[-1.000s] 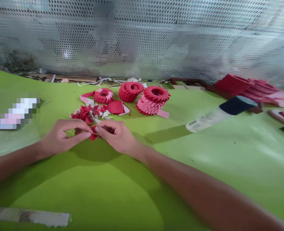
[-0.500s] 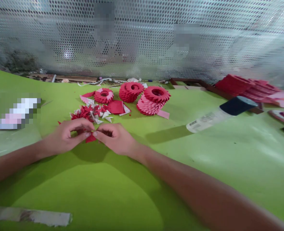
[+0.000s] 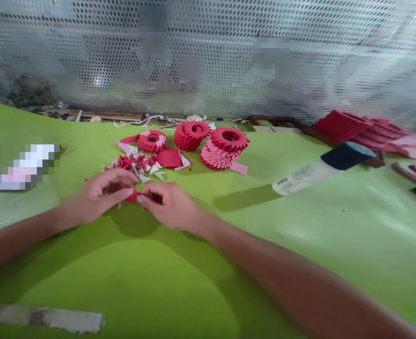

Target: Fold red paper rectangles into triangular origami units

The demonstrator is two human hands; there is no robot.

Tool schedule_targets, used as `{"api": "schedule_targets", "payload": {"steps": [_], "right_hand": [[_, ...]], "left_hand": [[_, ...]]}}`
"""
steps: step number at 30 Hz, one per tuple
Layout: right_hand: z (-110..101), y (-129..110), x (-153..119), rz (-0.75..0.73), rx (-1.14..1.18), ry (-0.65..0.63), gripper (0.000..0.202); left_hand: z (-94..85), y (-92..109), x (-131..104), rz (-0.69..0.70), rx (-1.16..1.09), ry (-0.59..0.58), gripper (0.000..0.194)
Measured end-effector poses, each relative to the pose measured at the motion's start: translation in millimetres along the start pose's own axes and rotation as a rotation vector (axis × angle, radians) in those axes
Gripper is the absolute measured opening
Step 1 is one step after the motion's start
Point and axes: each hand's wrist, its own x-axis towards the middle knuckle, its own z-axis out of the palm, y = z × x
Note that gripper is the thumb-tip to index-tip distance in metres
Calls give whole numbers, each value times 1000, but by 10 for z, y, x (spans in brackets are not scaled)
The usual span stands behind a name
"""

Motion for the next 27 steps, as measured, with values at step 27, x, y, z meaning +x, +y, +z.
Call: {"api": "schedule_targets", "payload": {"steps": [27], "right_hand": [[6, 24, -3, -8, -171, 0, 26]], "left_hand": [[-45, 110, 36, -129, 223, -102, 42]]}}
